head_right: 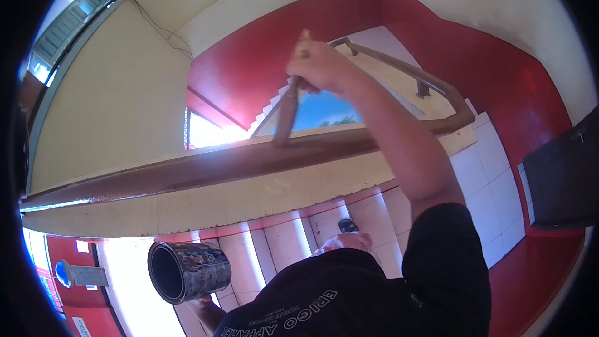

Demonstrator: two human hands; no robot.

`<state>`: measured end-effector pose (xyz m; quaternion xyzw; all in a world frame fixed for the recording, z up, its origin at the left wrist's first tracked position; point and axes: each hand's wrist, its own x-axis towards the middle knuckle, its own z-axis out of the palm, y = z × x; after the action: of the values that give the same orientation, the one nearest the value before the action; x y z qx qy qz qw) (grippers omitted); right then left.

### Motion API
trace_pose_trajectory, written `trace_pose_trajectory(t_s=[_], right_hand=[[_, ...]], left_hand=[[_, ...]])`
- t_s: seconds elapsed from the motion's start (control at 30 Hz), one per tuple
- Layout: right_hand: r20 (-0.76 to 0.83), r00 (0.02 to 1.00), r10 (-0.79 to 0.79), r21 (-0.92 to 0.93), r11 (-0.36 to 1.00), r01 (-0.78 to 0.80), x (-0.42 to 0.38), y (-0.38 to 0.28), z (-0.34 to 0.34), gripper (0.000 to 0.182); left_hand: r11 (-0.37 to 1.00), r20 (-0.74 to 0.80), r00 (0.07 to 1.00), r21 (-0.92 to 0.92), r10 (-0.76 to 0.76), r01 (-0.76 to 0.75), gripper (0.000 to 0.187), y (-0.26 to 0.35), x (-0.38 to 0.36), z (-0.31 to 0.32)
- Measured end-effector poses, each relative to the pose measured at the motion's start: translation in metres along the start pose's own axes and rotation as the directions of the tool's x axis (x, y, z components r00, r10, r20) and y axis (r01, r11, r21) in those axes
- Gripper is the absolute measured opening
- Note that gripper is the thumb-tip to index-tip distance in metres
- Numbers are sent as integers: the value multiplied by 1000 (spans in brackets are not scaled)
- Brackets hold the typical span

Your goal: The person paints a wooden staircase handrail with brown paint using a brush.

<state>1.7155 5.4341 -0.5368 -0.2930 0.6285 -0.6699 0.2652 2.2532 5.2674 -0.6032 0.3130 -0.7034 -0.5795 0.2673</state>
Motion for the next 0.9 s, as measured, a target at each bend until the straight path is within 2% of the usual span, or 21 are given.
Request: trace_pose_trajectory(t_s=[0.03,0.07,0.1,0.13,0.2,0.3,0.37,0.43,0.5,0.6,0.63,0.67,0.7,0.73,0.77,0.8,0.87,0.9], right_hand=[[50,998,43,-19,999,-42,-1,13,-12,11],[5,995,96,-104,990,-94,-6,24,-36,11],[-46,989,141,-186,971,-147,-15,35,-71,11],[-201,951,235,-360,885,-295,-22,45,-106,11],[-488,863,132,-557,714,-424,-50,33,-130,10],[-354,896,-268,-787,604,-130,-73,6,-95,12],[-255,918,-305,-710,703,36,-75,-15,-35,12],[-163,922,-352,-659,734,164,-86,-43,33,8],[-77,814,-575,-534,713,453,-91,-50,77,8],[-163,760,-629,-136,777,614,-93,-42,102,10],[-219,767,-604,-226,796,562,-98,-32,98,9],[-307,771,-558,-210,830,517,-105,-14,82,8],[-391,768,-507,-185,861,475,-113,5,67,7],[-489,765,-419,-48,888,457,-127,30,50,7],[-597,686,-417,-33,866,498,-143,58,33,9],[-703,575,-418,-149,878,455,-162,85,15,12],[-725,436,-533,-339,828,448,-202,107,6,8],[-707,373,-601,-396,774,495,-207,109,18,9]], left_hand=[[1000,-3,1000,2,-6,6,114,0,0,-1],[1000,-4,1000,4,-10,10,114,0,0,-3],[1000,-4,1000,3,-16,16,114,0,1,-4],[1000,-3,1000,3,-21,21,114,-1,1,-7],[1000,-5,1000,-3,-21,21,114,-2,1,-10],[1000,-6,1000,-12,-6,6,114,-5,-1,-13],[999,3,1000,-25,20,-20,114,-9,-1,-12],[998,14,999,-39,52,-51,114,-13,-7,-10],[995,23,996,-55,83,-81,113,-17,-15,-13],[988,31,991,-85,131,-128,113,-21,-25,-18],[985,34,989,-97,145,-141,113,-22,-27,-20],[983,36,988,-106,152,-148,113,-25,-30,-23],[981,33,987,-115,158,-154,113,-27,-33,-24],[980,29,986,-121,164,-160,113,-30,-37,-28],[978,23,985,-126,170,-166,113,-31,-41,-31],[977,14,985,-130,173,-170,113,-34,-44,-33],[974,-3,984,-139,178,-177,113,-38,-54,-37],[974,-7,983,-139,181,-180,113,-39,-57,-39]])
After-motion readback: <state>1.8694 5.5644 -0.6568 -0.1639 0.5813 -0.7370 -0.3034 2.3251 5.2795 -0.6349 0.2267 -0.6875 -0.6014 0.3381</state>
